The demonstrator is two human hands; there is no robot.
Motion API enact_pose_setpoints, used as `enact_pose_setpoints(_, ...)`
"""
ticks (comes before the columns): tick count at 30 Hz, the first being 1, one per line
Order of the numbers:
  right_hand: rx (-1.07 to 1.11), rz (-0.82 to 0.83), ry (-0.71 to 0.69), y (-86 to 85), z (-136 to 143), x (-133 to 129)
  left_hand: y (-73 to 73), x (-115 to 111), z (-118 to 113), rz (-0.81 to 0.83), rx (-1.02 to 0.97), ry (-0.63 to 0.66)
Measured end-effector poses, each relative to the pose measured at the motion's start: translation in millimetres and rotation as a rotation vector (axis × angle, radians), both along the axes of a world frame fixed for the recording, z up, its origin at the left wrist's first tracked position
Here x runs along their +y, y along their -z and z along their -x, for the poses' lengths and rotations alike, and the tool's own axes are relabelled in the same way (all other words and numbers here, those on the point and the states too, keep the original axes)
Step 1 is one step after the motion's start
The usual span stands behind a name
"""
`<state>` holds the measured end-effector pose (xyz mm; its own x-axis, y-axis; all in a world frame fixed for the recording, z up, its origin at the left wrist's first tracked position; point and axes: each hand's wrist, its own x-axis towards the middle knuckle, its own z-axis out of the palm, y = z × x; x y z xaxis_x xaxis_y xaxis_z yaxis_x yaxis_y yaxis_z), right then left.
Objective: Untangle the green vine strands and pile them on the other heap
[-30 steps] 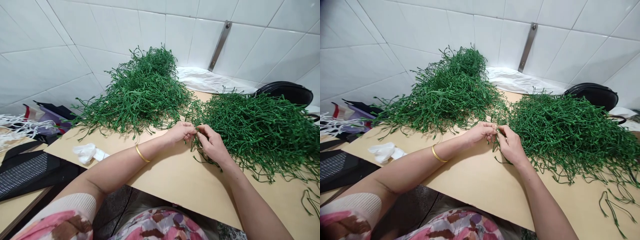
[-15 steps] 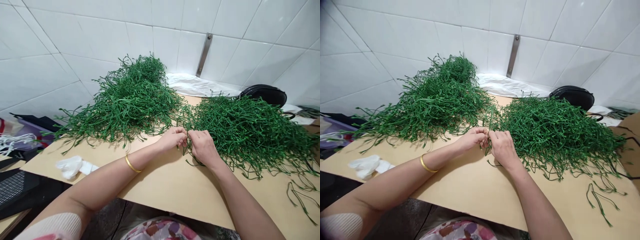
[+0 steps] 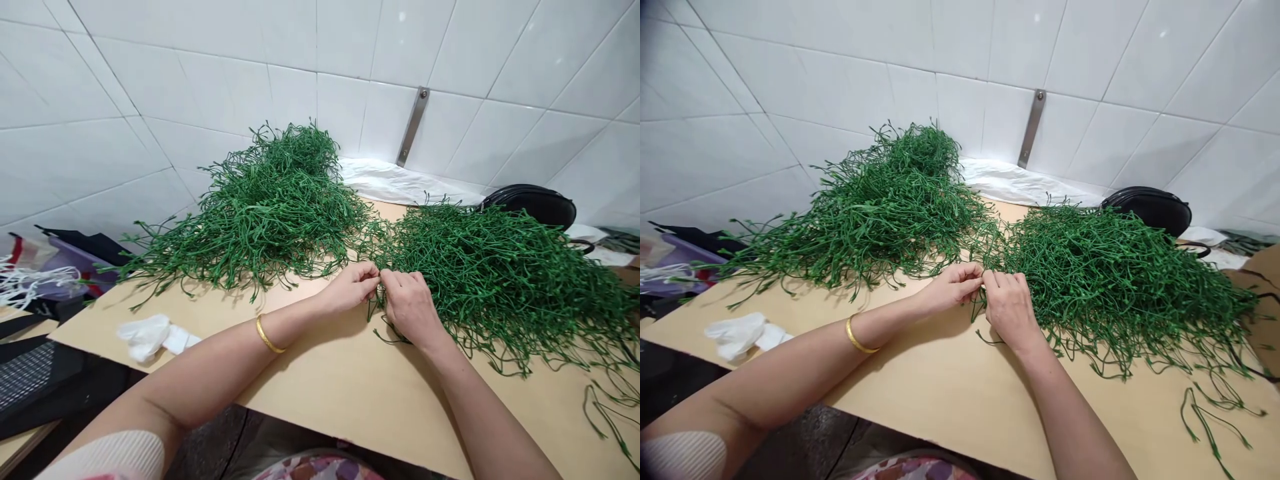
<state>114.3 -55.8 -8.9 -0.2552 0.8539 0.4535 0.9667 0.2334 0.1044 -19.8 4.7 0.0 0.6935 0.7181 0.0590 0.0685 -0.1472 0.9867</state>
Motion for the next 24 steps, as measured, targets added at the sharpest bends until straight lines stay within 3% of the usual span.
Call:
enact_pose_setpoints(5, 0.124, 0.001, -0.011, -3.7, 0, -1, -1.3, -1, 2, -0.070, -0.008, 0.015)
enact_pose_setpoints(10, 0.326, 0.085, -0.017, -11.0, -2, -2, -3.4, -1, 3, 0.102, -0.070, 0.068)
enact_pose_setpoints(15, 0.737, 0.268, -0.117, -17.3, -7, -4, -3.2, 1, 4, 0.269, -0.224, 0.095)
enact_pose_setpoints(17, 0.777, 0.230, -0.108, -18.4, -8, -5, -0.7, 4, 3, 0.348, -0.291, 0.058)
enact_pose_setpoints(24, 0.751, -0.029, 0.142, -15.5, -12, -7, 6.8, 14, -2, 0.583, -0.427, -0.202)
